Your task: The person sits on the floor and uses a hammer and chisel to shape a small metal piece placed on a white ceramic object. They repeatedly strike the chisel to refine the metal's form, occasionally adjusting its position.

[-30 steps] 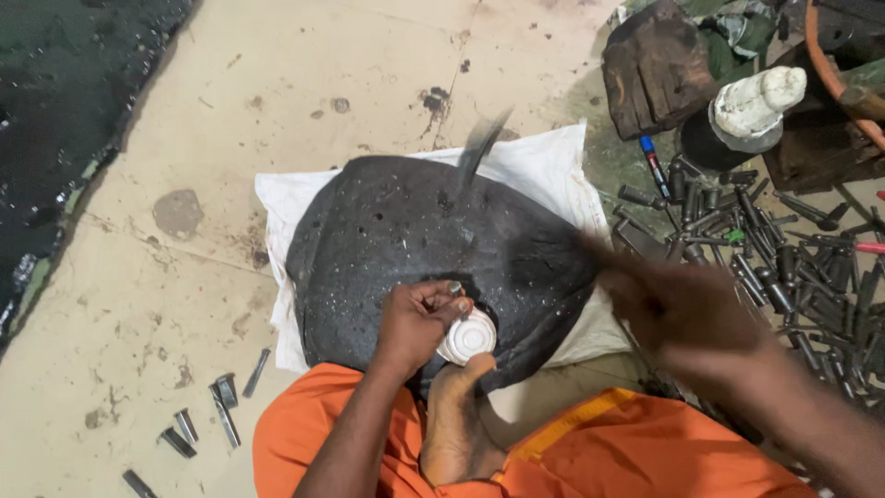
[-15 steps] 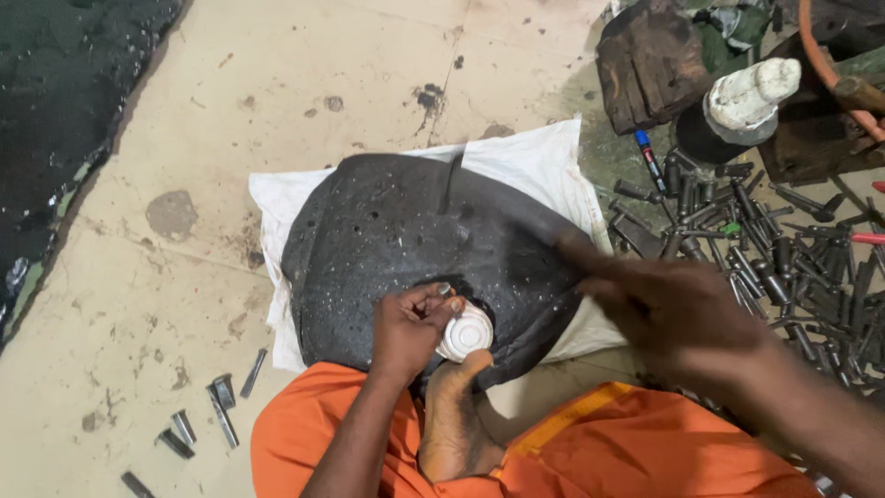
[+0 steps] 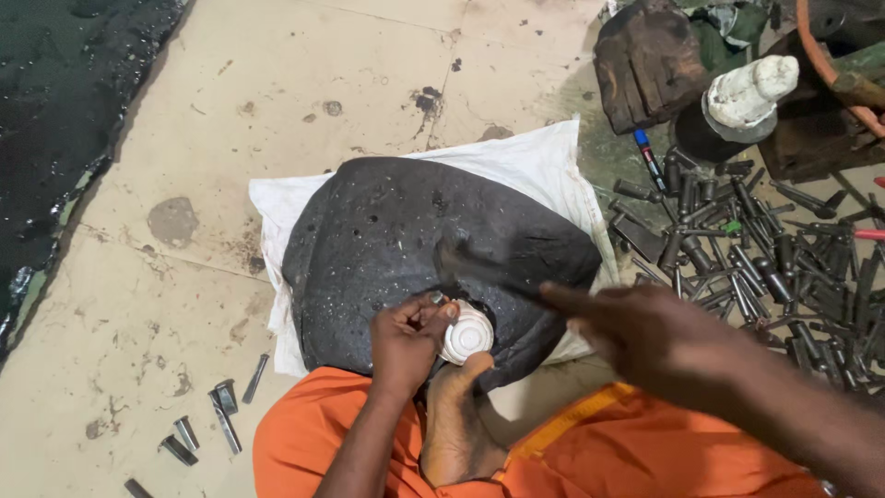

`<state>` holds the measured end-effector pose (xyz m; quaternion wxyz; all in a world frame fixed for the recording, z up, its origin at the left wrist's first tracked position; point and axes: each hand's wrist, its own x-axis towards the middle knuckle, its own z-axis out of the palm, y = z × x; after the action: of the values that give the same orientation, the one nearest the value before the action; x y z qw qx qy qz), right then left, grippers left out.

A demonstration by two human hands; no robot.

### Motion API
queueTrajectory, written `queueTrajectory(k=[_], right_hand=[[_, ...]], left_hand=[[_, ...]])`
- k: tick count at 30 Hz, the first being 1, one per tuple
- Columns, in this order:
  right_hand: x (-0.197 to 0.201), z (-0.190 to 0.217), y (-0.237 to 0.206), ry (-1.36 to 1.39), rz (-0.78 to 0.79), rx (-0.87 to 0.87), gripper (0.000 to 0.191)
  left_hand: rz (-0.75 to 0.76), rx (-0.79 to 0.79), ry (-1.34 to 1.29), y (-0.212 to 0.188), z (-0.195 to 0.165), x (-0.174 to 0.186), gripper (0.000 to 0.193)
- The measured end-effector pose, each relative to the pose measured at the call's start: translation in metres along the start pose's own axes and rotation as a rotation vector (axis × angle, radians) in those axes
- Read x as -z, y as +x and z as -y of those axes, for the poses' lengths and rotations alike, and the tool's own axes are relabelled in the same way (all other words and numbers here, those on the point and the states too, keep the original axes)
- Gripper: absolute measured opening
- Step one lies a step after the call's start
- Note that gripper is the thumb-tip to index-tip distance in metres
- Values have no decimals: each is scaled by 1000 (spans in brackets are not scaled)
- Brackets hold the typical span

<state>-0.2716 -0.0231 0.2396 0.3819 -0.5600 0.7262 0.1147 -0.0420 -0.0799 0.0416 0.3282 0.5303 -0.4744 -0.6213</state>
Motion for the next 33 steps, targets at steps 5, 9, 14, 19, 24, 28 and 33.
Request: queueTrajectory(k=[5, 9, 14, 19, 24, 28, 33], right_hand=[[-18, -18, 4, 137, -168, 179, 51], [-33, -37, 2, 96, -271, 252, 49], [-52, -69, -10, 429, -428, 35, 53], [-95, -91, 0, 757, -481, 34, 52], [-110, -104, 6, 783, -233, -105, 58], [-105, -112, 8, 788, -230, -31, 52], [-94, -124, 14, 701, -554, 476, 54]], left_hand=[[-34, -40, 44, -5, -6, -1, 13], [-193, -85, 133, -16, -14, 5, 13], [-231, -33, 23, -14, -20, 13, 18], [-45, -68, 181, 11, -20, -14, 20], [18, -79, 392, 19, -21, -29, 11], [-4, -64, 545, 20, -23, -33, 8], [-2, -152, 527, 19, -25, -36, 15]])
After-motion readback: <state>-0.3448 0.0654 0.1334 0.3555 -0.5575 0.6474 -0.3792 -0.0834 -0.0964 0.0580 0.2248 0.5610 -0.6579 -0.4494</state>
